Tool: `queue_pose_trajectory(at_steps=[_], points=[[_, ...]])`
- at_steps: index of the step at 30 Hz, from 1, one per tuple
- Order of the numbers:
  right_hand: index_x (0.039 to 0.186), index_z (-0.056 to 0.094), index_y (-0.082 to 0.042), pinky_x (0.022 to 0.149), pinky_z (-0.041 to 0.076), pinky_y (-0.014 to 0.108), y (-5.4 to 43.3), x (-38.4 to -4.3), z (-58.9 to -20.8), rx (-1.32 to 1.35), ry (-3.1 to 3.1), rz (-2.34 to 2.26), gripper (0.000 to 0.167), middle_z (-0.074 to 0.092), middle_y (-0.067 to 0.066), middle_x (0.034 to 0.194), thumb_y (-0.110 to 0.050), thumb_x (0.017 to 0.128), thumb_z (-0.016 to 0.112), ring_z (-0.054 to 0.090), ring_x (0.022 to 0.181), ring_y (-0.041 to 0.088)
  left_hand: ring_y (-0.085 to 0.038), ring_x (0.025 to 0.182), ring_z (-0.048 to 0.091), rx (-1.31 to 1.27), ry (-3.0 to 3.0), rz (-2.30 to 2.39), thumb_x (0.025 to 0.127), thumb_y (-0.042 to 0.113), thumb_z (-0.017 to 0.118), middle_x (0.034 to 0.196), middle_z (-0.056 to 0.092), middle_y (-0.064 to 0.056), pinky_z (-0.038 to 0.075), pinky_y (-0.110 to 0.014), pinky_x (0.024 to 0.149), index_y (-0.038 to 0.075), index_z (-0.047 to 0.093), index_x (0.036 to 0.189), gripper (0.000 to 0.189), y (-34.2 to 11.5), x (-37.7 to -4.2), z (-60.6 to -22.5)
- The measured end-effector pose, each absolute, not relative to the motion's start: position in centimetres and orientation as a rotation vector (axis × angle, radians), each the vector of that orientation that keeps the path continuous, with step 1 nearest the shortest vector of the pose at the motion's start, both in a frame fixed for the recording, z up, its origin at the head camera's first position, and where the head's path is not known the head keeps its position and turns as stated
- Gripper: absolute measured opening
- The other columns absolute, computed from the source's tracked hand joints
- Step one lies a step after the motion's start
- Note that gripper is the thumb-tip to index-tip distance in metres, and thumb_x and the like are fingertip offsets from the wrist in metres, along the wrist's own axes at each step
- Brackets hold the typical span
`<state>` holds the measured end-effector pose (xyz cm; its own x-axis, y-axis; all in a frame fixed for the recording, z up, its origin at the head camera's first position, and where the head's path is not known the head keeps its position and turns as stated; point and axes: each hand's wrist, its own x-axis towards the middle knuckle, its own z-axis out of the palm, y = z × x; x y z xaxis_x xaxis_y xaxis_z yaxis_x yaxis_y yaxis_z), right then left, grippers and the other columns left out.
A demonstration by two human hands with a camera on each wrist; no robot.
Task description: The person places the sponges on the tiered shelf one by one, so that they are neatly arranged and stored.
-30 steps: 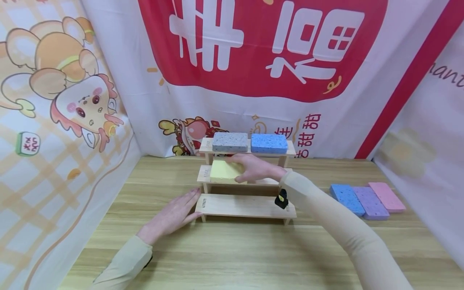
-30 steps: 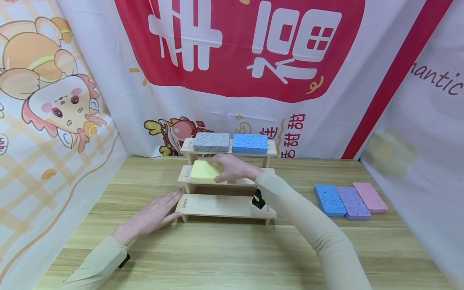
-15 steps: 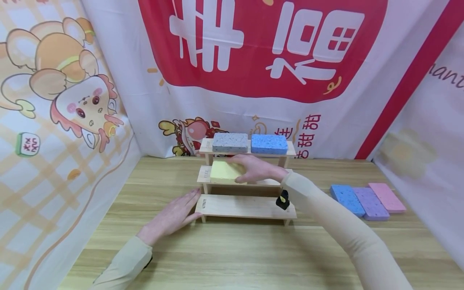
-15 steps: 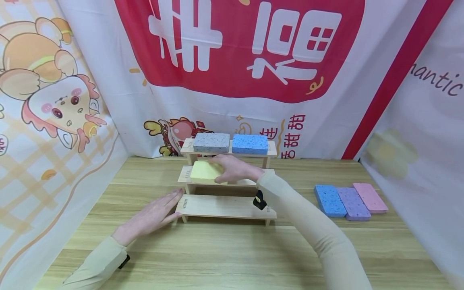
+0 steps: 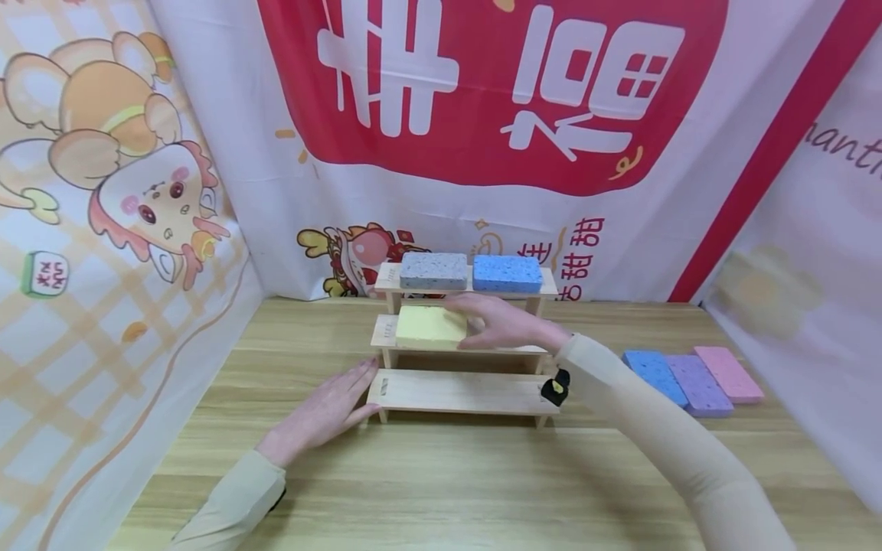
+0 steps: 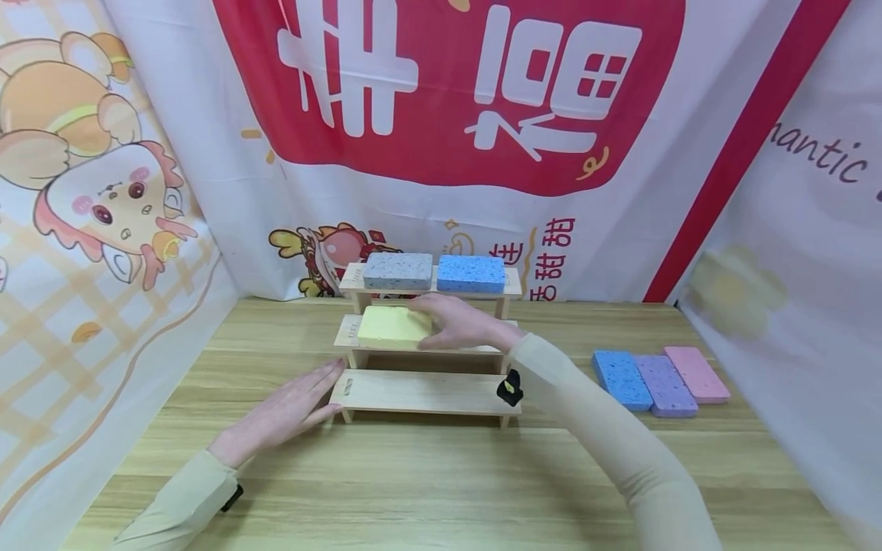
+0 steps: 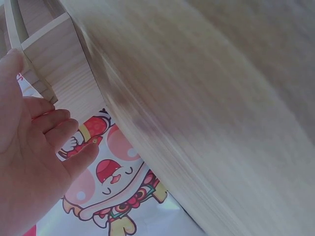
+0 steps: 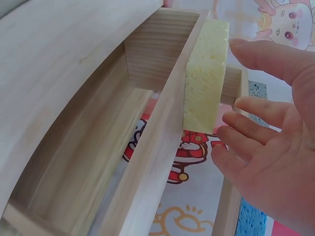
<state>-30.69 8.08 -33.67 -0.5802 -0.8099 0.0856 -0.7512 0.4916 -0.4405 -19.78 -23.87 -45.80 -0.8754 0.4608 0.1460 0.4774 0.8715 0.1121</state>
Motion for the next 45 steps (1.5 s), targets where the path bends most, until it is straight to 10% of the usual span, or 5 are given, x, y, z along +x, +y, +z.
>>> queue_pose_trajectory(at_steps=[36, 45], points=[[0.145, 0.049, -0.017, 0.112, 0.044, 0.057, 17.7, -26.4, -34.7, -1.140, 2.707, -1.076, 0.061, 0.051, 0.008, 0.150, -0.027, 0.090, 0.073, 0.047, 0.139, 0.030, -0.037, 0.143, 0.042, -0.753, -2.907, -0.211, 0.100, 0.050, 0.050, 0.158, 0.035, -0.021, 0.040, -0.055, 0.116, -0.002, 0.033, 0.152, 0.076, -23.9, -20.1, -45.8], [0.144, 0.048, -0.003, 0.115, 0.039, 0.056, 20.8, -25.8, -35.7, -1.044, 2.729, -1.219, 0.059, 0.050, 0.020, 0.149, -0.012, 0.091, 0.072, 0.045, 0.139, 0.038, -0.037, 0.144, 0.040, -0.754, -2.932, -0.197, 0.101, 0.050, 0.049, 0.159, 0.033, -0.020, 0.038, -0.055, 0.117, -0.003, 0.032, 0.153, 0.076, -23.8, -20.1, -45.8]])
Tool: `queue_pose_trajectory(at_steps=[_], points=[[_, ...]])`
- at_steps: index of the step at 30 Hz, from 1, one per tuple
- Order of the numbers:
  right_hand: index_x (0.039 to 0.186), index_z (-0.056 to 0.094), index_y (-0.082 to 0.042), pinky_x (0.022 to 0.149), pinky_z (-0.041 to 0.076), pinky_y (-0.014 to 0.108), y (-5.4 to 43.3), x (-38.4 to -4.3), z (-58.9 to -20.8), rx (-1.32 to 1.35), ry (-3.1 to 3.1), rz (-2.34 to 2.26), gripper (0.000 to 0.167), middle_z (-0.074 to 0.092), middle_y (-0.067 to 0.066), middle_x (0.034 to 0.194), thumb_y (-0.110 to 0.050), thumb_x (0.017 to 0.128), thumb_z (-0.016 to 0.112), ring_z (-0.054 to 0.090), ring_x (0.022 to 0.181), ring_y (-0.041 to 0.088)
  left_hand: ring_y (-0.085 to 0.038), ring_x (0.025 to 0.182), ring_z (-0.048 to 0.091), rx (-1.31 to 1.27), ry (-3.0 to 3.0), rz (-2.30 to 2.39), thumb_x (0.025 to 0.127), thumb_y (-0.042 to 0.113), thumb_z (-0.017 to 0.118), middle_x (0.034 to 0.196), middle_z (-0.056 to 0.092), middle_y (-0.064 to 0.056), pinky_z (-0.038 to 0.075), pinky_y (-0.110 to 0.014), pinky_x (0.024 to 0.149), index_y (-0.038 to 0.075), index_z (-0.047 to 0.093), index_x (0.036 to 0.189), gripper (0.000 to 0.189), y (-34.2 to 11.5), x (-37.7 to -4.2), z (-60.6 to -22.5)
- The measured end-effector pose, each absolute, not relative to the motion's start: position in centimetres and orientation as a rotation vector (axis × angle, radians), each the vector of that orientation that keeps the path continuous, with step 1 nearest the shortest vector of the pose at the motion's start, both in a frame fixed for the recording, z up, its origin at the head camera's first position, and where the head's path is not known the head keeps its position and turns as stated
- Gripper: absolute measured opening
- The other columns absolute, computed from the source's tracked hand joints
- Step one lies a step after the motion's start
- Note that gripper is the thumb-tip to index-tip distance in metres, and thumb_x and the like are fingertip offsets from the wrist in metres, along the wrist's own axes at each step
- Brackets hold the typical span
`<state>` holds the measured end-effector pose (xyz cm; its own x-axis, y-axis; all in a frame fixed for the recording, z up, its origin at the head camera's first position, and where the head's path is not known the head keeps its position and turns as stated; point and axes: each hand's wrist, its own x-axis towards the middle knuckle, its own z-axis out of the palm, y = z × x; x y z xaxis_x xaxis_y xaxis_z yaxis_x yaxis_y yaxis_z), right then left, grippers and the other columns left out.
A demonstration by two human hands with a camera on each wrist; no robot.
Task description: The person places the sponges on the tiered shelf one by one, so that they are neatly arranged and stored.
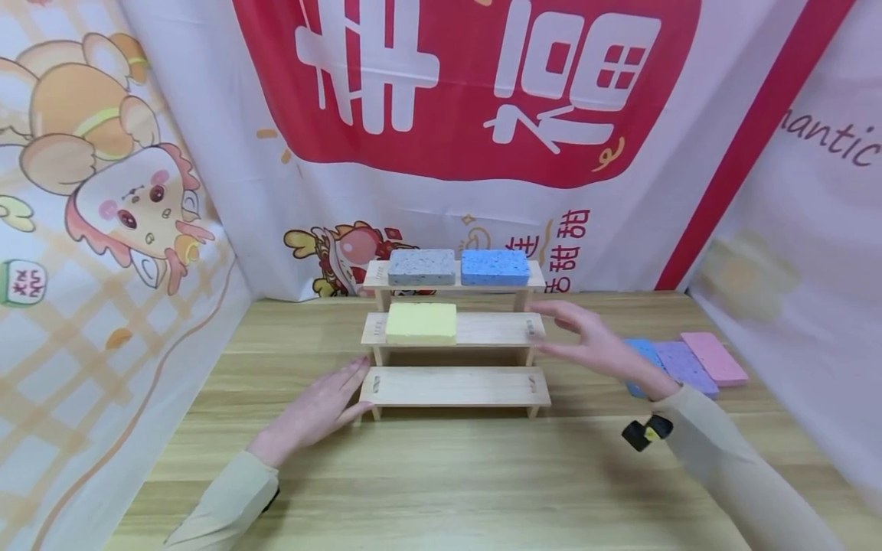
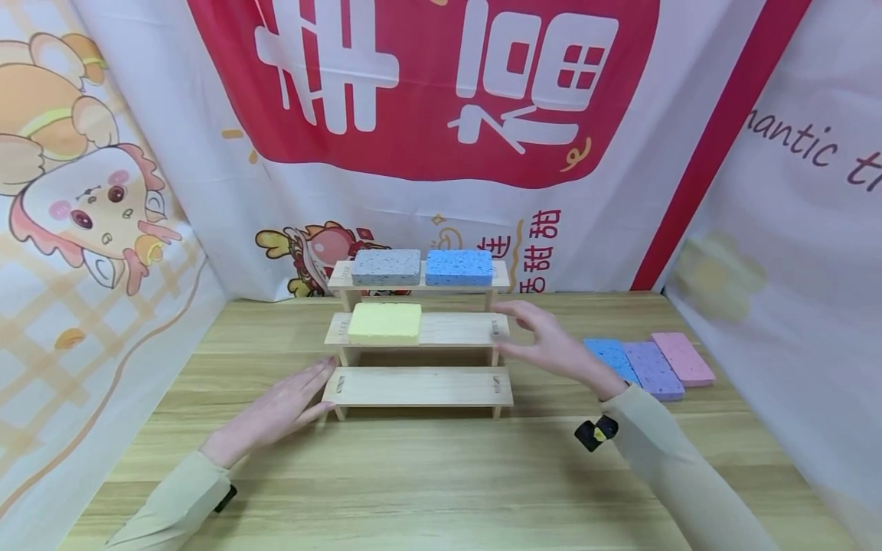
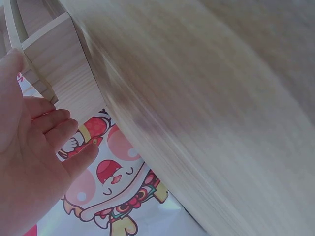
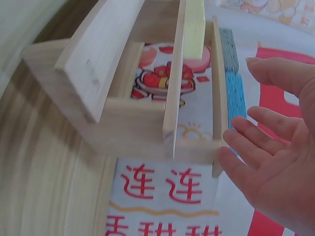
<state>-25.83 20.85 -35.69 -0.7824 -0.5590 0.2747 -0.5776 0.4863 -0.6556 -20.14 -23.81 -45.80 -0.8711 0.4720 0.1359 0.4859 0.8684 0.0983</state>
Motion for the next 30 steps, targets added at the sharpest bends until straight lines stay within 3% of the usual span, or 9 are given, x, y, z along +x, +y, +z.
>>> queue_pose_trajectory(at_steps=[19, 21, 24, 27, 28, 30], points=[[0.144, 0.045, -0.001, 0.114, 0.036, 0.063, 27.0, -25.1, -36.4, 0.670, -2.774, 1.252, 0.057, 0.047, 0.022, 0.149, -0.019, 0.095, 0.068, 0.044, 0.137, 0.041, -0.037, 0.144, 0.041, -0.753, -2.927, -0.194, 0.101, 0.049, 0.050, 0.160, 0.033, -0.020, 0.039, -0.055, 0.116, -0.002, 0.031, 0.153, 0.075, -23.8, -19.9, -46.0], [0.144, 0.046, -0.003, 0.114, 0.037, 0.057, 27.8, -25.0, -36.5, 0.641, -2.781, 1.224, 0.056, 0.049, 0.020, 0.148, -0.022, 0.095, 0.067, 0.047, 0.136, 0.033, -0.037, 0.144, 0.041, -0.753, -2.926, -0.198, 0.101, 0.048, 0.050, 0.159, 0.033, -0.020, 0.039, -0.055, 0.117, -0.003, 0.031, 0.153, 0.075, -23.8, -20.0, -45.9], [0.144, 0.047, -0.006, 0.114, 0.043, 0.028, 29.2, -25.1, -36.9, 0.610, -2.780, 1.219, 0.057, 0.050, 0.017, 0.148, -0.026, 0.095, 0.067, 0.049, 0.131, 0.004, -0.038, 0.144, 0.041, -0.753, -2.925, -0.201, 0.101, 0.047, 0.051, 0.159, 0.034, -0.020, 0.039, -0.055, 0.117, -0.003, 0.032, 0.152, 0.074, -23.8, -20.0, -45.7], [0.146, 0.045, -0.008, 0.103, 0.039, 0.001, 30.7, -25.1, -37.3, 0.577, -2.788, 1.221, 0.058, 0.049, 0.017, 0.149, -0.029, 0.096, 0.067, 0.042, 0.121, -0.018, -0.038, 0.144, 0.041, -0.752, -2.927, -0.198, 0.101, 0.048, 0.050, 0.158, 0.035, -0.021, 0.039, -0.055, 0.116, -0.003, 0.032, 0.152, 0.074, -23.8, -20.1, -45.7], [0.146, 0.044, -0.008, 0.098, 0.035, -0.004, 31.2, -25.1, -37.4, 0.567, -2.792, 1.221, 0.059, 0.048, 0.017, 0.149, -0.029, 0.096, 0.066, 0.042, 0.122, -0.017, -0.038, 0.143, 0.041, -0.753, -2.927, -0.196, 0.101, 0.048, 0.050, 0.158, 0.035, -0.021, 0.039, -0.055, 0.116, -0.003, 0.032, 0.152, 0.075, -23.8, -20.1, -45.7], [0.148, 0.042, -0.008, 0.095, 0.034, -0.006, 32.2, -25.0, -37.6, 0.533, -2.814, 1.191, 0.061, 0.047, 0.019, 0.150, -0.031, 0.097, 0.065, 0.047, 0.130, -0.003, -0.038, 0.143, 0.041, -0.754, -2.925, -0.196, 0.101, 0.048, 0.050, 0.158, 0.035, -0.021, 0.039, -0.055, 0.116, -0.003, 0.032, 0.152, 0.075, -23.8, -20.1, -45.8]])
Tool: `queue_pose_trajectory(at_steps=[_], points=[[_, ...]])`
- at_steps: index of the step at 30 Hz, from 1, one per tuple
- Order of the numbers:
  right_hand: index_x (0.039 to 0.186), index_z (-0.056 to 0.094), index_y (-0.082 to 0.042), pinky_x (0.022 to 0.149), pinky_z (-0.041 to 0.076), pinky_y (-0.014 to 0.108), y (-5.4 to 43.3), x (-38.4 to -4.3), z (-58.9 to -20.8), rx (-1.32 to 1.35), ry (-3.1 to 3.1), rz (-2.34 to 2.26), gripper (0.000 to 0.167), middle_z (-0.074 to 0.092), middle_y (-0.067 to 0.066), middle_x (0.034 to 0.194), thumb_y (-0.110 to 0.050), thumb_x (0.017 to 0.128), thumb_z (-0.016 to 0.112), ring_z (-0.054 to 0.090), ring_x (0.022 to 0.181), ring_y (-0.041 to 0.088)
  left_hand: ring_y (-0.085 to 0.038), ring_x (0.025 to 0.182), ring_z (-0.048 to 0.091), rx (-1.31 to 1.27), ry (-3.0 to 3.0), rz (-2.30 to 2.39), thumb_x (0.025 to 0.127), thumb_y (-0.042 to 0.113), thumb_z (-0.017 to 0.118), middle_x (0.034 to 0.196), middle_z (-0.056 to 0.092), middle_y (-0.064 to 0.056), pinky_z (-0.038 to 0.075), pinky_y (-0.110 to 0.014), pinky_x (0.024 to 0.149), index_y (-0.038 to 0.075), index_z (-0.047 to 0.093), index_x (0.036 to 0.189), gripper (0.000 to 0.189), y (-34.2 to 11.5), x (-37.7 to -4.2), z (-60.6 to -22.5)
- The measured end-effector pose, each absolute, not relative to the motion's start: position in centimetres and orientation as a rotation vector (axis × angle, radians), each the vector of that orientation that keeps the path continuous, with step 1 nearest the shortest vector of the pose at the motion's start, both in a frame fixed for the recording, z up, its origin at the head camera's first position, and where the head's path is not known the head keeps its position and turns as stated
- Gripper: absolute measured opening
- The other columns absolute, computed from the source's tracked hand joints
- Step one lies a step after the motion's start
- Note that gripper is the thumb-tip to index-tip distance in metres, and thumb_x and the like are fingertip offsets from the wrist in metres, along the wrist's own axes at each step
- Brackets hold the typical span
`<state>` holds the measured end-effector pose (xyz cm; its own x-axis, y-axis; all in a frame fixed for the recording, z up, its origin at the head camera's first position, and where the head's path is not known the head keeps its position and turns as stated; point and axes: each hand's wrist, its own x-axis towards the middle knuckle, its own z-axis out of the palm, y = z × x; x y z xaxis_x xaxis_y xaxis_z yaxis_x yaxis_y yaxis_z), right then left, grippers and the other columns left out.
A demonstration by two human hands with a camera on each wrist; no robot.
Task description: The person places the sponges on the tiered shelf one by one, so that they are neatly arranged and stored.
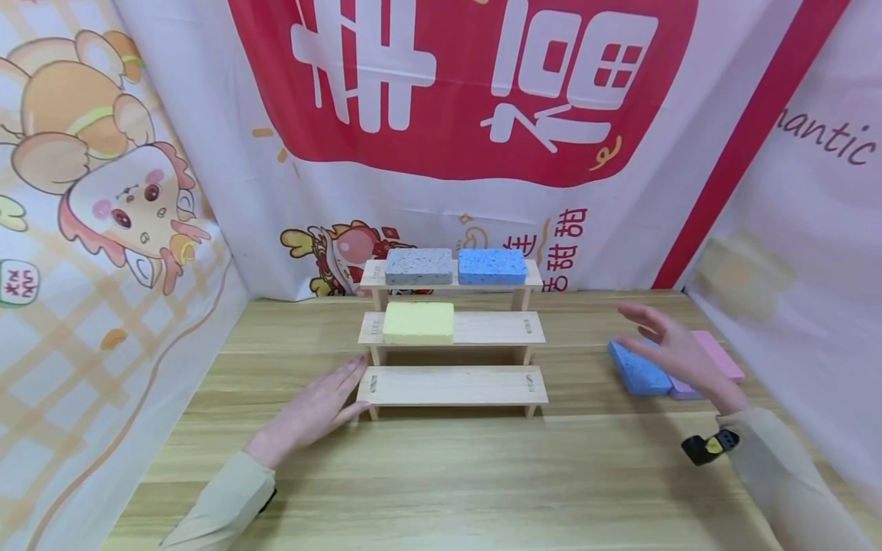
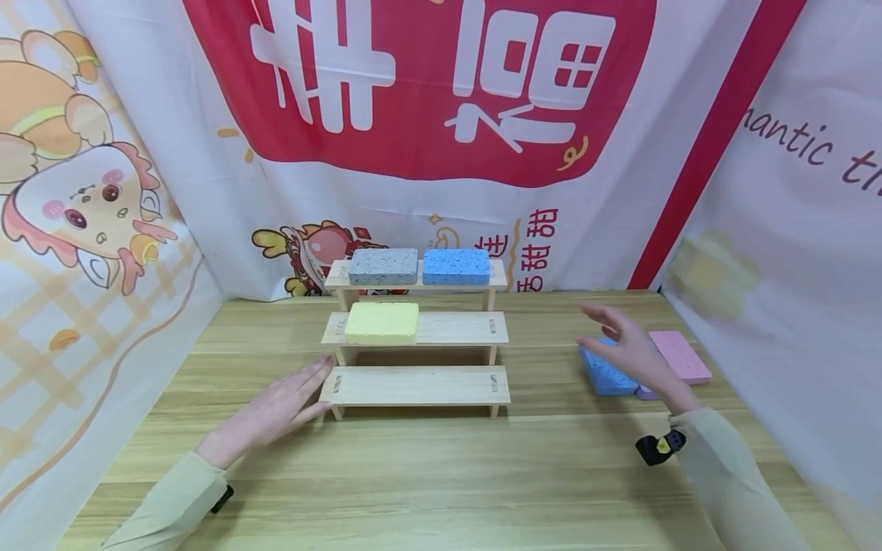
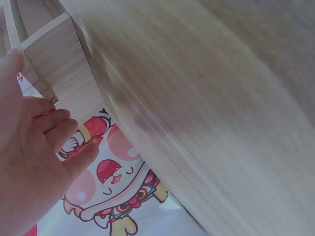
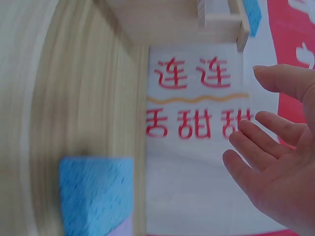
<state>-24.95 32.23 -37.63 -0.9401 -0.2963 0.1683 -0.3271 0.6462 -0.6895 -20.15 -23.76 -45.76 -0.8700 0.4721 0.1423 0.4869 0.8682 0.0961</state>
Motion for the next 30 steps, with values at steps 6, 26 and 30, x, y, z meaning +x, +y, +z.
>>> queue_pose_trajectory(at_steps=[6, 26, 30], points=[[0.150, 0.041, -0.009, 0.091, 0.036, -0.007, 35.2, -24.6, -38.6, 0.420, -2.846, 1.077, 0.062, 0.047, 0.021, 0.150, -0.035, 0.098, 0.063, 0.053, 0.133, 0.013, -0.038, 0.144, 0.041, -0.746, -2.934, -0.206, 0.101, 0.049, 0.050, 0.159, 0.034, -0.020, 0.039, -0.055, 0.117, -0.002, 0.032, 0.153, 0.075, -23.8, -20.2, -45.8], [0.143, 0.042, 0.009, 0.083, 0.037, -0.008, 41.9, -24.6, -42.5, 0.265, -2.726, 1.147, 0.060, 0.053, -0.022, 0.124, -0.025, 0.098, 0.064, 0.036, 0.103, -0.031, -0.038, 0.143, 0.041, -0.764, -2.916, -0.207, 0.101, 0.048, 0.050, 0.159, 0.034, -0.021, 0.039, -0.055, 0.116, -0.003, 0.032, 0.152, 0.075, -23.9, -20.1, -45.7], [0.143, 0.041, 0.012, 0.082, 0.035, -0.009, 43.2, -24.6, -43.0, 0.227, -2.723, 1.109, 0.061, 0.054, 0.023, 0.140, -0.023, 0.098, 0.063, 0.033, 0.101, -0.032, -0.038, 0.143, 0.042, -0.757, -2.920, -0.205, 0.101, 0.049, 0.049, 0.160, 0.033, -0.020, 0.039, -0.056, 0.116, -0.003, 0.032, 0.153, 0.075, -23.9, -20.1, -45.8]])
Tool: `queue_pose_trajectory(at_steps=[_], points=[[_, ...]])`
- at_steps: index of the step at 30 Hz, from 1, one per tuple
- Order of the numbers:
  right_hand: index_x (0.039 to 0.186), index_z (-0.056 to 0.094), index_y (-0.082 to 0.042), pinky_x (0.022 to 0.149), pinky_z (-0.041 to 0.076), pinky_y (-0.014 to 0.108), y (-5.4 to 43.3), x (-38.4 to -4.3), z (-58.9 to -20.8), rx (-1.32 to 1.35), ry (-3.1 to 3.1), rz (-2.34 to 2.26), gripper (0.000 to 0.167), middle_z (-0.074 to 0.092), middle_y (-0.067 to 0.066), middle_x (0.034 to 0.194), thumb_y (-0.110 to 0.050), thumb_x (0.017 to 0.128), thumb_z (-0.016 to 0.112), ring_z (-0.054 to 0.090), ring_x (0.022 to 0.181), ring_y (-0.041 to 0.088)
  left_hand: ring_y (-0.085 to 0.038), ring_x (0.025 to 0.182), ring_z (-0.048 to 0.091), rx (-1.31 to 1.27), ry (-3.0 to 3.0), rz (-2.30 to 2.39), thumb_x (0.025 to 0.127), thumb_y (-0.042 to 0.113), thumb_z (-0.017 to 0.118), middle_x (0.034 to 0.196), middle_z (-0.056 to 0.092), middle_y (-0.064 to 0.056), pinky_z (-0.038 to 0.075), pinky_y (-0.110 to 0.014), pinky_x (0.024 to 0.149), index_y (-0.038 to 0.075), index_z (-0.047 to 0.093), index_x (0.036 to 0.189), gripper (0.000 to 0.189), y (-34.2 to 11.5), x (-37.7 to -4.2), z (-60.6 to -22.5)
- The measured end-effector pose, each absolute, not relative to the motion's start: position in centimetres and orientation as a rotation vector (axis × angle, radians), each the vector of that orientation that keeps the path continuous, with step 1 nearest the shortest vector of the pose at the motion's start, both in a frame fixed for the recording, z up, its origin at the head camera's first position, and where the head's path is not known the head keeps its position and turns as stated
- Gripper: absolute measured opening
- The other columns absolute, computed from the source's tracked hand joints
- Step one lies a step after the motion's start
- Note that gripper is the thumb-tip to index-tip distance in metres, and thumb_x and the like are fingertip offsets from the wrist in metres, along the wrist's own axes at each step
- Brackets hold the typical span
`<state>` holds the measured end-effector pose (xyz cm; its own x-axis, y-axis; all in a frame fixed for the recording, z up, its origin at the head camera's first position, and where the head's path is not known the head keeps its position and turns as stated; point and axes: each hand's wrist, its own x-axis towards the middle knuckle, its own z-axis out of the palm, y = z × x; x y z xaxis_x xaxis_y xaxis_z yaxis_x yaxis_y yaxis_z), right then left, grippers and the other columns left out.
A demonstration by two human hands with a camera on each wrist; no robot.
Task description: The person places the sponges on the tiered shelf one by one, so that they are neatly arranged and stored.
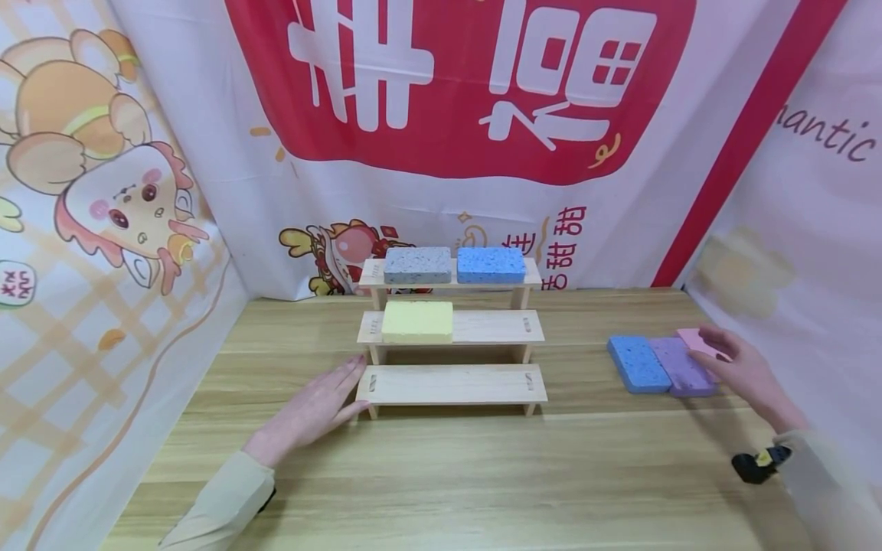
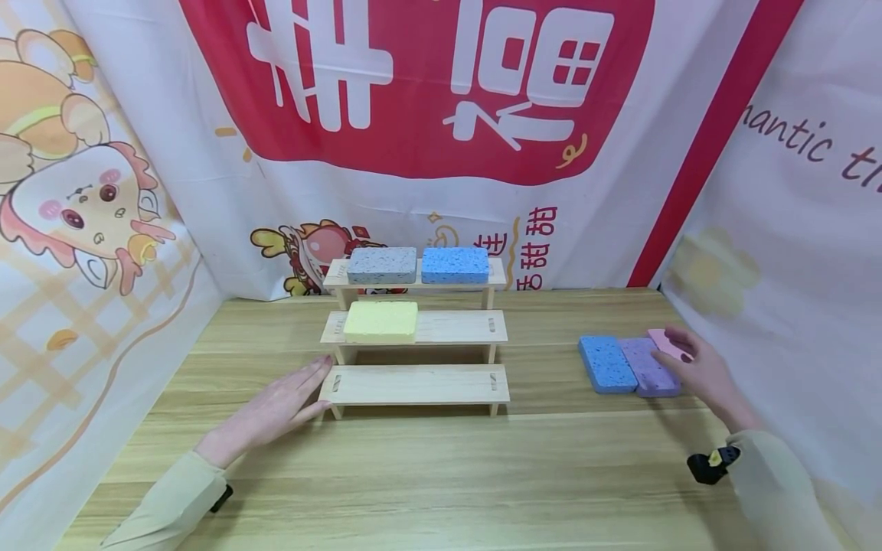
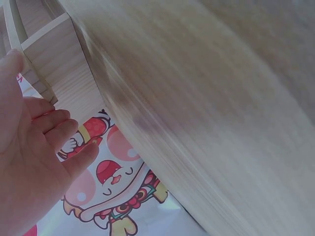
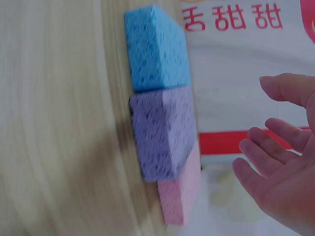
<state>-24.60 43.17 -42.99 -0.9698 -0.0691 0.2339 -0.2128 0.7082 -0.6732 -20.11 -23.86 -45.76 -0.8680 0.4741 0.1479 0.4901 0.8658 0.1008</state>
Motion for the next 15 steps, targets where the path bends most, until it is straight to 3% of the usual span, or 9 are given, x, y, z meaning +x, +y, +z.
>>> queue_pose_trajectory(at_steps=[2, 3, 6, 7, 9, 10, 12, 13, 15], points=[[0.143, 0.040, 0.012, 0.082, 0.033, -0.010, 43.8, -24.6, -43.2, 0.200, -2.731, 1.092, 0.063, 0.047, 0.036, 0.143, -0.024, 0.098, 0.063, 0.032, 0.100, -0.032, -0.038, 0.144, 0.041, -0.750, -2.927, -0.203, 0.101, 0.050, 0.048, 0.160, 0.032, -0.019, 0.039, -0.056, 0.116, -0.002, 0.031, 0.153, 0.075, -23.8, -20.1, -45.8], [0.143, 0.040, 0.012, 0.082, 0.033, -0.010, 44.1, -24.6, -43.4, 0.189, -2.729, 1.090, 0.063, 0.053, 0.023, 0.144, -0.024, 0.097, 0.064, 0.032, 0.100, -0.033, -0.038, 0.144, 0.041, -0.747, -2.931, -0.202, 0.101, 0.050, 0.048, 0.161, 0.031, -0.018, 0.039, -0.056, 0.117, -0.002, 0.031, 0.153, 0.075, -23.8, -20.1, -45.7], [0.145, 0.038, 0.011, 0.079, 0.032, -0.010, 45.0, -24.6, -43.6, 0.145, -2.758, 1.063, 0.065, 0.053, 0.024, 0.143, -0.027, 0.098, 0.063, 0.032, 0.098, -0.031, -0.038, 0.144, 0.041, -0.747, -2.932, -0.196, 0.101, 0.050, 0.048, 0.161, 0.031, -0.018, 0.039, -0.056, 0.117, -0.002, 0.031, 0.153, 0.075, -23.8, -20.2, -45.8], [0.146, 0.037, 0.010, 0.077, 0.031, -0.009, 45.2, -24.6, -43.6, 0.124, -2.779, 1.052, 0.066, 0.051, 0.029, 0.143, -0.029, 0.098, 0.062, 0.039, 0.102, -0.025, -0.038, 0.144, 0.041, -0.748, -2.930, -0.193, 0.101, 0.050, 0.048, 0.160, 0.031, -0.018, 0.039, -0.056, 0.117, -0.002, 0.031, 0.153, 0.075, -23.8, -20.2, -45.8], [0.148, 0.033, 0.010, 0.074, 0.030, -0.008, 45.6, -24.6, -43.7, 0.090, -2.811, 1.052, 0.070, 0.049, 0.031, 0.144, -0.032, 0.099, 0.060, 0.051, 0.119, -0.004, -0.037, 0.144, 0.041, -0.748, -2.926, -0.191, 0.101, 0.049, 0.049, 0.160, 0.031, -0.019, 0.039, -0.056, 0.116, -0.002, 0.031, 0.153, 0.075, -23.8, -20.2, -45.7], [0.149, 0.031, 0.009, 0.072, 0.030, -0.006, 45.8, -24.5, -43.7, 0.070, -2.837, 1.050, 0.072, 0.040, 0.043, 0.142, -0.034, 0.100, 0.059, 0.053, 0.126, 0.012, -0.037, 0.144, 0.041, -0.750, -2.922, -0.188, 0.101, 0.049, 0.049, 0.160, 0.032, -0.019, 0.039, -0.055, 0.116, -0.002, 0.031, 0.153, 0.075, -23.8, -20.2, -45.7], [0.151, 0.027, 0.010, 0.070, 0.029, -0.005, 46.2, -24.5, -43.7, 0.038, -2.865, 1.064, 0.075, 0.037, 0.043, 0.145, -0.037, 0.100, 0.057, 0.045, 0.130, 0.045, -0.037, 0.144, 0.041, -0.750, -2.918, -0.189, 0.101, 0.049, 0.050, 0.160, 0.032, -0.019, 0.039, -0.056, 0.116, -0.002, 0.032, 0.153, 0.075, -23.8, -20.1, -45.7], [0.151, 0.026, 0.010, 0.070, 0.029, -0.004, 46.3, -24.5, -43.8, 0.016, -2.877, 1.058, 0.076, 0.036, 0.043, 0.145, -0.038, 0.100, 0.056, 0.038, 0.128, 0.055, -0.037, 0.144, 0.041, -0.750, -2.918, -0.190, 0.101, 0.049, 0.050, 0.159, 0.033, -0.019, 0.040, -0.056, 0.116, -0.002, 0.032, 0.153, 0.075, -23.8, -20.1, -45.7], [0.151, 0.025, 0.011, 0.070, 0.028, -0.004, 46.7, -24.6, -44.0, 0.000, -2.882, 1.065, 0.077, 0.035, 0.043, 0.146, -0.039, 0.100, 0.056, 0.037, 0.128, 0.058, -0.037, 0.144, 0.041, -0.751, -2.918, -0.190, 0.101, 0.048, 0.050, 0.159, 0.034, -0.020, 0.040, -0.056, 0.116, -0.002, 0.032, 0.152, 0.074, -23.8, -20.0, -45.7]])
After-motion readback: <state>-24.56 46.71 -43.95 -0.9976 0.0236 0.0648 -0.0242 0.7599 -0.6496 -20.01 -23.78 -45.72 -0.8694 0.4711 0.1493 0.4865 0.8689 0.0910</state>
